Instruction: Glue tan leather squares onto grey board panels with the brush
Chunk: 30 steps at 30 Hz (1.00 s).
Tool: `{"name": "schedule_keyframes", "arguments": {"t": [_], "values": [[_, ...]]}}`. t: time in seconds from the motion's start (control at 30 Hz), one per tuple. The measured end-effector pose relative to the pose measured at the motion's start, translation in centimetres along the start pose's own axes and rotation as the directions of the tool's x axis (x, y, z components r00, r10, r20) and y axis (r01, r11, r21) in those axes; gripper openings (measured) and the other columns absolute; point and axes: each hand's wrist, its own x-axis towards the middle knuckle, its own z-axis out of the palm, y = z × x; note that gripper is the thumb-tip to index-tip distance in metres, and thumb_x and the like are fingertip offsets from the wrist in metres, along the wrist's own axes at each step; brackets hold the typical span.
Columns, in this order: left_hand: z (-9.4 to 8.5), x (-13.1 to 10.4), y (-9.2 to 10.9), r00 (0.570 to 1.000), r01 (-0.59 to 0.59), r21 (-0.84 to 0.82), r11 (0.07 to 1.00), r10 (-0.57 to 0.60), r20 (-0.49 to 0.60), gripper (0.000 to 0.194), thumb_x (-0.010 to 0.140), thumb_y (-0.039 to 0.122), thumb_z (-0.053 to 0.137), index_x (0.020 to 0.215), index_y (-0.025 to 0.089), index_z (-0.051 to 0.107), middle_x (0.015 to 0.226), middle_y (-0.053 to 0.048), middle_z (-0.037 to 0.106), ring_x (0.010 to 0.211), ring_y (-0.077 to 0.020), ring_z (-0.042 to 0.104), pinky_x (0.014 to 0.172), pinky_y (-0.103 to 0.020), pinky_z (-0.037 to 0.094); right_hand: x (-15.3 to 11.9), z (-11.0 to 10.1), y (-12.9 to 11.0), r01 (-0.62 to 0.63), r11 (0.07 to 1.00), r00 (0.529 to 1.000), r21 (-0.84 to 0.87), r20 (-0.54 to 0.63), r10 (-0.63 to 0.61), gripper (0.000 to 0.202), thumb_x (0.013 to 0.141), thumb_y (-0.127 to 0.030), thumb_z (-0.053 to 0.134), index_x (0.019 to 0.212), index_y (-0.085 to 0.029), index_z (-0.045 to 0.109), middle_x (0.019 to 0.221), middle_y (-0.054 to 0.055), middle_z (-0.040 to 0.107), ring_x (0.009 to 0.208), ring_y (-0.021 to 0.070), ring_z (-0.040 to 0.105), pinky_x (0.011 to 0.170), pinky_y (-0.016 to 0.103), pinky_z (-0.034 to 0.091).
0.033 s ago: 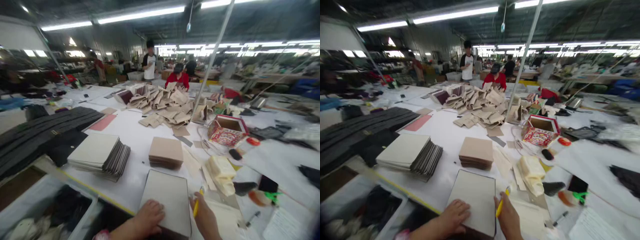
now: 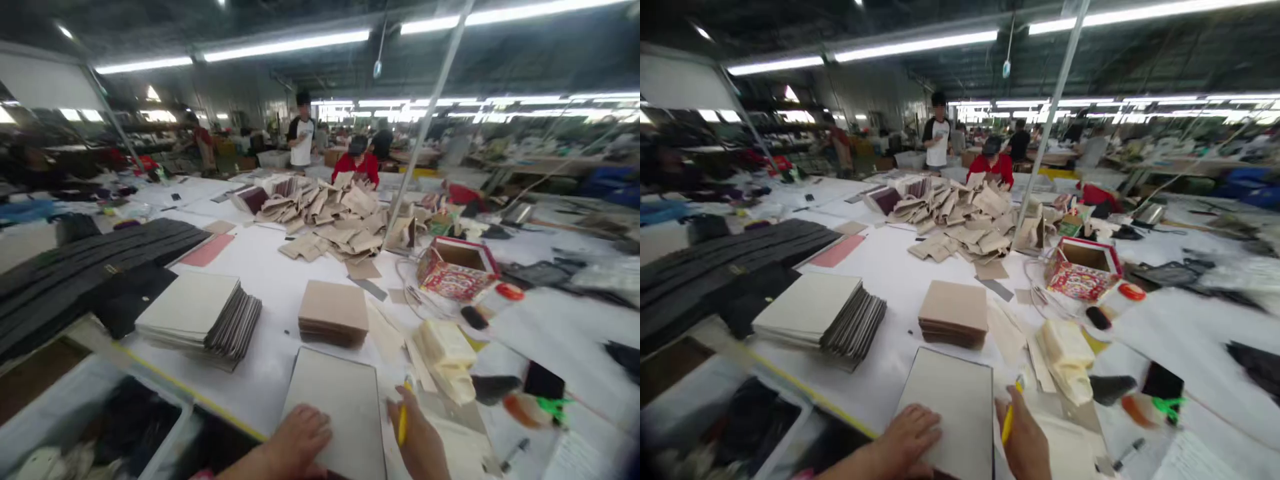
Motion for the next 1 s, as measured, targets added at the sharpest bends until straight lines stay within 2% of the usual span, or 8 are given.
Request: {"name": "schedule_keyframes", "arguments": {"t": [0.1, 0.17, 0.3, 0.43, 0.6, 0.77, 0.87, 1.0], "values": [[-1.6, 3.5, -2.8, 0.995, 0.047, 0.069, 0.996, -0.041, -0.087, 0.049, 0.080, 0.049, 0.046, 0.119, 0.019, 0.045, 0.125, -0.008, 0.048, 0.111, -0.0232, 0.043, 0.095, -0.040, 0.031, 5.8, -2.0, -1.6, -0.021, 0.986, 0.999, 0.166, -0.026, 0.026, 0.047, 0.082, -0.053, 0.033, 0.109, -0.020, 0.052, 0.074, 0.005, 0.063, 0.058, 0.0170, 0.060, 0.051, 0.026, 0.047], [-2.3, 7.0, -4.7, 0.992, 0.068, 0.109, 0.992, -0.056, -0.115, 0.048, 0.084, 0.043, 0.042, 0.125, 0.018, 0.040, 0.130, -0.009, 0.043, 0.119, -0.0232, 0.036, 0.100, -0.041, 0.024, 10.1, -1.6, -4.4, -0.080, 0.935, 0.996, 0.345, 0.056, 0.064, 0.044, 0.084, -0.050, 0.030, 0.099, -0.019, 0.057, 0.059, 0.001, 0.057, 0.051, 0.0140, 0.055, 0.050, 0.024, 0.044], [-2.5, 13.7, -7.7, 0.994, 0.103, 0.124, 0.987, -0.096, -0.058, 0.060, 0.083, 0.044, 0.044, 0.133, 0.014, 0.029, 0.139, -0.012, 0.030, 0.127, -0.0270, 0.023, 0.103, -0.048, 0.015, 17.3, 3.6, -11.0, -0.224, 0.759, 0.954, 0.612, 0.298, 0.041, 0.035, 0.077, -0.048, 0.046, 0.080, -0.015, 0.058, 0.060, 0.000, 0.056, 0.047, 0.0090, 0.049, 0.045, 0.020, 0.041], [-1.5, 16.2, -8.9, 0.973, 0.226, 0.091, 0.970, -0.228, 0.012, 0.066, 0.079, 0.050, 0.045, 0.133, 0.016, 0.029, 0.138, -0.013, 0.031, 0.127, -0.0301, 0.021, 0.102, -0.053, 0.012, 20.6, 9.9, -13.9, -0.316, 0.748, 0.882, 0.584, 0.472, 0.004, 0.023, 0.069, -0.038, 0.058, 0.071, -0.015, 0.057, 0.052, -0.003, 0.053, 0.039, 0.0073, 0.044, 0.038, 0.018, 0.036], [-0.5, 16.0, -9.1, 0.966, 0.250, 0.058, 0.966, -0.253, 0.052, 0.075, 0.078, 0.060, 0.038, 0.137, 0.015, 0.022, 0.140, -0.013, 0.026, 0.128, -0.0313, 0.016, 0.102, -0.054, 0.010, 24.7, 13.8, -13.3, -0.320, 0.790, 0.888, 0.522, 0.457, 0.058, 0.016, 0.069, -0.027, 0.058, 0.059, -0.015, 0.054, 0.045, -0.002, 0.052, 0.036, 0.0077, 0.045, 0.037, 0.018, 0.037], [-0.7, 16.1, -9.6, 0.969, 0.233, 0.022, 0.972, -0.234, 0.074, 0.077, 0.079, 0.061, 0.032, 0.139, 0.015, 0.017, 0.142, -0.012, 0.022, 0.129, -0.0305, 0.017, 0.103, -0.052, 0.008, 28.7, 15.1, -10.8, -0.330, 0.823, 0.927, 0.463, 0.325, 0.188, 0.019, 0.073, -0.031, 0.053, 0.061, -0.016, 0.053, 0.049, 0.000, 0.056, 0.038, 0.0079, 0.048, 0.038, 0.018, 0.040], [-1.0, 16.2, -9.7, 0.967, 0.231, 0.024, 0.973, -0.233, 0.102, 0.075, 0.079, 0.061, 0.033, 0.139, 0.018, 0.017, 0.143, -0.011, 0.021, 0.129, -0.0301, 0.018, 0.102, -0.052, 0.010, 29.3, 13.3, -7.6, -0.335, 0.857, 0.935, 0.391, 0.248, 0.253, 0.026, 0.075, -0.034, 0.049, 0.060, -0.014, 0.053, 0.048, 0.001, 0.056, 0.038, 0.0077, 0.049, 0.040, 0.018, 0.041], [-0.9, 16.1, -9.8, 0.969, 0.224, 0.029, 0.974, -0.226, 0.100, 0.075, 0.077, 0.062, 0.037, 0.137, 0.020, 0.021, 0.143, -0.009, 0.022, 0.128, -0.0292, 0.021, 0.102, -0.051, 0.012, 29.5, 8.2, -3.7, -0.279, 0.918, 0.960, 0.283, 0.116, 0.256, 0.026, 0.076, -0.033, 0.047, 0.060, -0.014, 0.057, 0.046, 0.001, 0.056, 0.039, 0.0095, 0.051, 0.041, 0.019, 0.042]]}}
